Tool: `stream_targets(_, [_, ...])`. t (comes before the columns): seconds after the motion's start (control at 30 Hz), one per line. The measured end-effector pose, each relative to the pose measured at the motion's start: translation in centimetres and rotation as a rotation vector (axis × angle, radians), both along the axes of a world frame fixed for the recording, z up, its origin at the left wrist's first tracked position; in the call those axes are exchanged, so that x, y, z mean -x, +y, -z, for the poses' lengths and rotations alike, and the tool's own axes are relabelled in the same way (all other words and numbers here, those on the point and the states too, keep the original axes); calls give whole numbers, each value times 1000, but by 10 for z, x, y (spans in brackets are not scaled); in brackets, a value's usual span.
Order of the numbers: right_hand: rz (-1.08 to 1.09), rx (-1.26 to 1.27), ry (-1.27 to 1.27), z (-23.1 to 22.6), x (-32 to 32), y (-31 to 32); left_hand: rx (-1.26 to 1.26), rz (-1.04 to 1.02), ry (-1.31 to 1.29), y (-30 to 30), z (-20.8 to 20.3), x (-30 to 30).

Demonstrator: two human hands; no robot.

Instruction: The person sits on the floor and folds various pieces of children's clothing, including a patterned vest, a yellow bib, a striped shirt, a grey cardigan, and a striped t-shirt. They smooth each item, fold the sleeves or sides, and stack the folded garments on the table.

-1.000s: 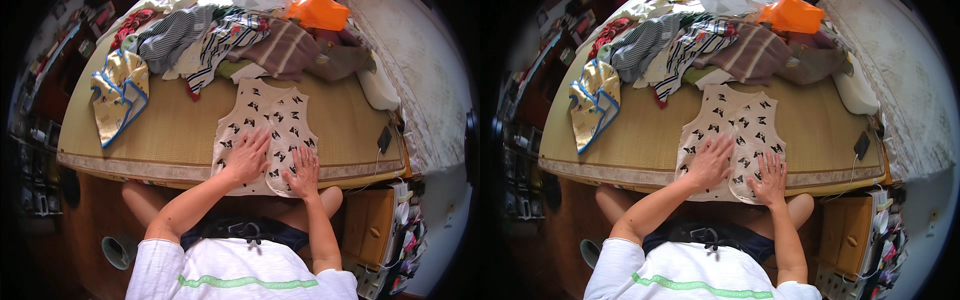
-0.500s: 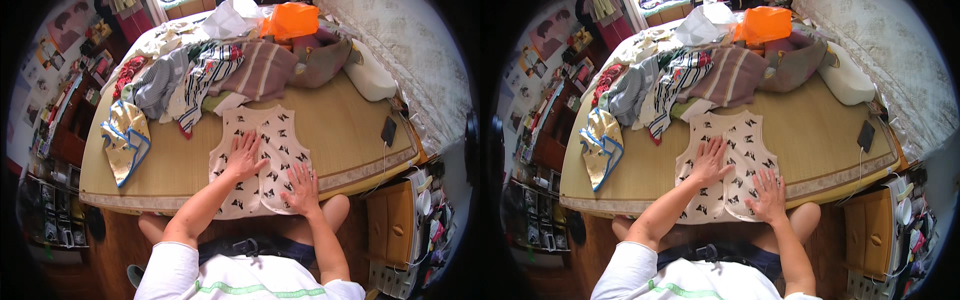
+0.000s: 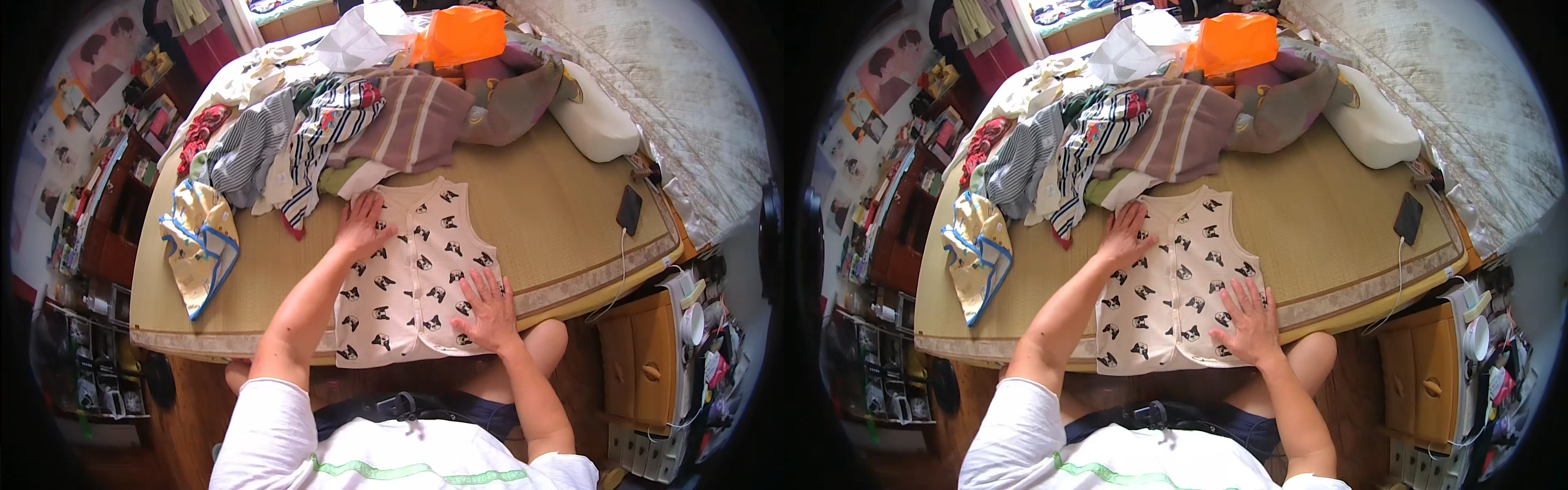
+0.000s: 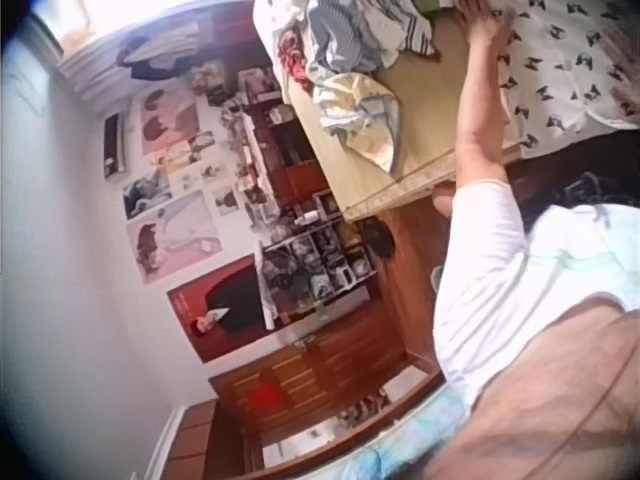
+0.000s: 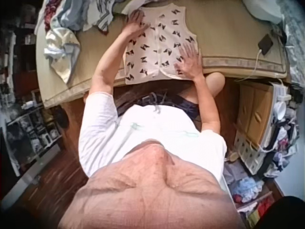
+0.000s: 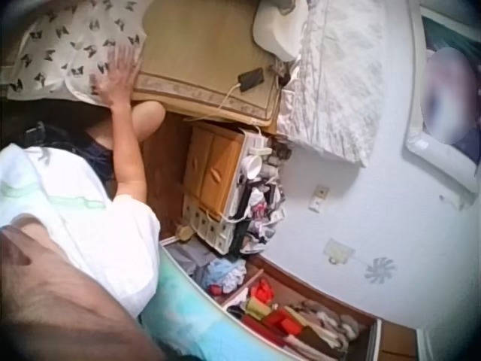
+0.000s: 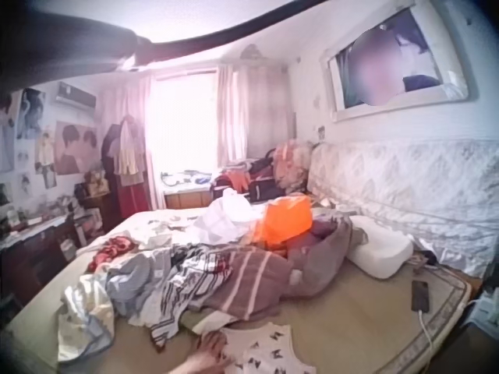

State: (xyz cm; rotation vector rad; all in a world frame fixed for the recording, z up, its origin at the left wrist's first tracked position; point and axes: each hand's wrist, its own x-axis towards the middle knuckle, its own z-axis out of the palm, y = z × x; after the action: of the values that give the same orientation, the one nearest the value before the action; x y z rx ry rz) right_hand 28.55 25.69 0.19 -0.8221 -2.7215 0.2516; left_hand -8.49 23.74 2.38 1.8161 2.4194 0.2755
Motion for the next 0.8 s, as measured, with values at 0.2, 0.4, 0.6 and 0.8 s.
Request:
stream_targets(0.2, [-61,13,81,-40,-23,-16,-300,122,-46,-98,-38,-42])
stream_targets(0.4, [-226,-44,-43,-24,-75,-52,-365,197,-123,-262,-30,-88])
stream_targets(0.6, [-173,-244,1,-17,-62,-43,-254,180,40,-264,-10,-100])
stream_targets(0.8, [-211,-182,0,-44,-78,-33,-209,340,0,-275,-17,-101])
